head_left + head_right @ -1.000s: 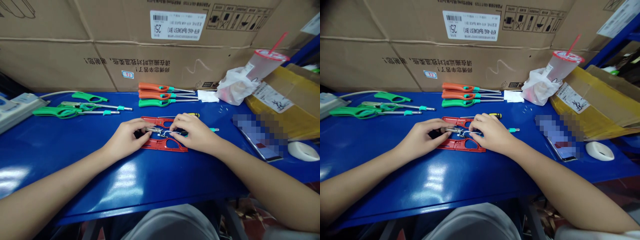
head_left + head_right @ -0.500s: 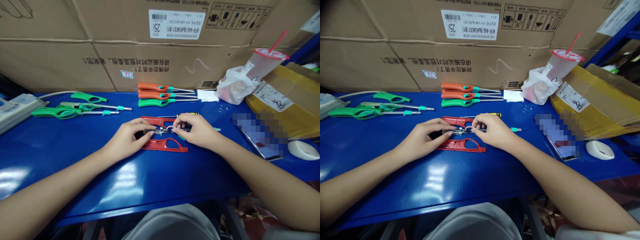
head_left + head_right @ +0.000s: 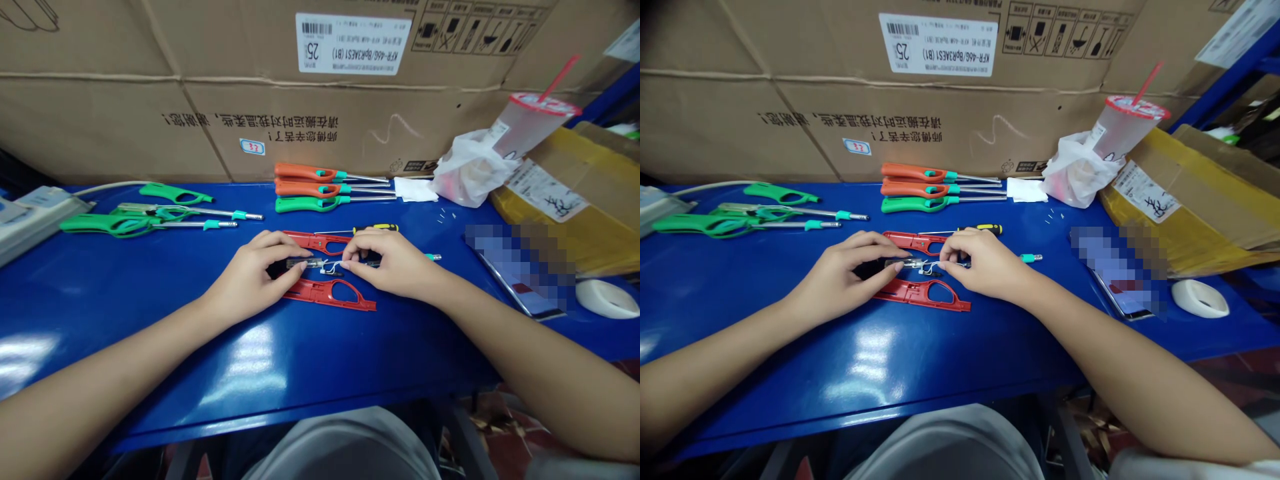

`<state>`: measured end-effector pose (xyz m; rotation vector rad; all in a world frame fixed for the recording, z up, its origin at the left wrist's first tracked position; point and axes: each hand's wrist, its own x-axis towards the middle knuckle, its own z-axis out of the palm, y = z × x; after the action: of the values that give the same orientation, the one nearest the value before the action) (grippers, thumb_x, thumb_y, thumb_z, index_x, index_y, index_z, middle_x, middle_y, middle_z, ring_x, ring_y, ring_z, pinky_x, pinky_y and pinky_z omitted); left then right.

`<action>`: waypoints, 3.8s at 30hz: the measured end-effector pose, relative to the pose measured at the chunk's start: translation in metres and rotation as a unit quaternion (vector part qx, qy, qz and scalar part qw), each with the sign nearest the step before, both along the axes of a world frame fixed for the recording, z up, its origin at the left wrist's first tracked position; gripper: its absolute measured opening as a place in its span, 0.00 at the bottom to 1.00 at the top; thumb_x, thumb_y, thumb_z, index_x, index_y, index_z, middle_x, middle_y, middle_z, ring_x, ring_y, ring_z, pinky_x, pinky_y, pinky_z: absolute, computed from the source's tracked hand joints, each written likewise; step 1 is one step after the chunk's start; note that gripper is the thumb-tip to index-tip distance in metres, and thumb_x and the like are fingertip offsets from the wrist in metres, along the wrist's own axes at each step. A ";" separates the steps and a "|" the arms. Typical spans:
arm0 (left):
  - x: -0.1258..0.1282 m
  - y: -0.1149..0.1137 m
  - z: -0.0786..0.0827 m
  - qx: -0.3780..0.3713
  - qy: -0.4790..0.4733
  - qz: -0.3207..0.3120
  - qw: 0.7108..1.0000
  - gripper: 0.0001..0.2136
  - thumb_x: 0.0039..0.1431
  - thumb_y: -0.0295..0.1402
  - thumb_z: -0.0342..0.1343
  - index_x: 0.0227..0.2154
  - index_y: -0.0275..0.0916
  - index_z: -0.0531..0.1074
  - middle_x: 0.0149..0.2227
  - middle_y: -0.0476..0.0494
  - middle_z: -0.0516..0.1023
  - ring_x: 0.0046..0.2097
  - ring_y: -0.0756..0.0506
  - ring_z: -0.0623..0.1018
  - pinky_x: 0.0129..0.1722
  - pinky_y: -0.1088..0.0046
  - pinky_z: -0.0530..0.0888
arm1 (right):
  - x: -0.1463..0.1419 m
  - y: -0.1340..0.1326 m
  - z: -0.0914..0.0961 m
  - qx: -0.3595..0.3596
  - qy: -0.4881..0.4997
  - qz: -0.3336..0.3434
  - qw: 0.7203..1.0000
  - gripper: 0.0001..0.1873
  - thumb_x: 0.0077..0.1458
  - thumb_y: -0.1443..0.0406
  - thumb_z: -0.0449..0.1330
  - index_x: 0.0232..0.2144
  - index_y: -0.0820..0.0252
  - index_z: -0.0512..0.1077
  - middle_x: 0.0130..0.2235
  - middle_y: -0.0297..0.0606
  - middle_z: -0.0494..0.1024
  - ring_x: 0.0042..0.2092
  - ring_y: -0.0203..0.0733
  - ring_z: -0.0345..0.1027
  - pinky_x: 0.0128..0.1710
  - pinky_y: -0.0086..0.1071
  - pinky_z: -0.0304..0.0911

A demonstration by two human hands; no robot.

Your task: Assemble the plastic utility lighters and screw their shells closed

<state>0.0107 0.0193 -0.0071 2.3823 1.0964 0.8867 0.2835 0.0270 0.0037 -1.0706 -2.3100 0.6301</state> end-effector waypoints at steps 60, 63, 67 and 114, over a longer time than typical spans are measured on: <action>-0.002 -0.006 0.012 0.072 0.136 -0.139 0.978 0.11 0.62 0.43 0.66 0.40 0.42 0.79 0.37 0.47 0.82 0.38 0.44 0.78 0.41 0.65 0.71 | 0.030 -0.003 0.040 -0.094 -0.177 0.097 0.975 0.03 0.62 0.67 0.63 0.37 0.57 0.78 0.27 0.29 0.73 0.27 0.34 0.64 0.28 0.30 0.55; -0.001 -0.009 0.010 0.062 0.128 -0.142 0.980 0.10 0.64 0.42 0.65 0.39 0.42 0.78 0.37 0.47 0.82 0.39 0.44 0.78 0.42 0.66 0.71 | 0.030 -0.002 0.040 -0.047 -0.131 0.051 0.989 0.04 0.61 0.64 0.65 0.36 0.59 0.77 0.31 0.31 0.75 0.30 0.35 0.65 0.31 0.30 0.58; 0.002 -0.014 0.008 0.058 0.109 -0.140 0.982 0.10 0.65 0.42 0.65 0.38 0.40 0.78 0.36 0.47 0.82 0.38 0.44 0.79 0.41 0.66 0.71 | 0.031 0.003 0.033 0.013 -0.162 -0.027 0.986 0.04 0.61 0.65 0.65 0.38 0.60 0.78 0.42 0.39 0.78 0.38 0.40 0.71 0.38 0.33 0.61; -0.003 -0.013 0.033 -0.118 0.044 -0.056 0.990 0.06 0.62 0.38 0.64 0.38 0.43 0.83 0.38 0.48 0.84 0.38 0.47 0.81 0.35 0.74 0.77 | 0.038 -0.006 0.049 -0.095 -0.192 0.041 0.976 0.04 0.60 0.63 0.61 0.36 0.56 0.75 0.32 0.32 0.77 0.28 0.35 0.67 0.28 0.29 0.58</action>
<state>0.0078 0.0067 0.0257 2.2782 1.0254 0.5835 0.3218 0.0209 0.0529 -1.2829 -2.6782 0.7431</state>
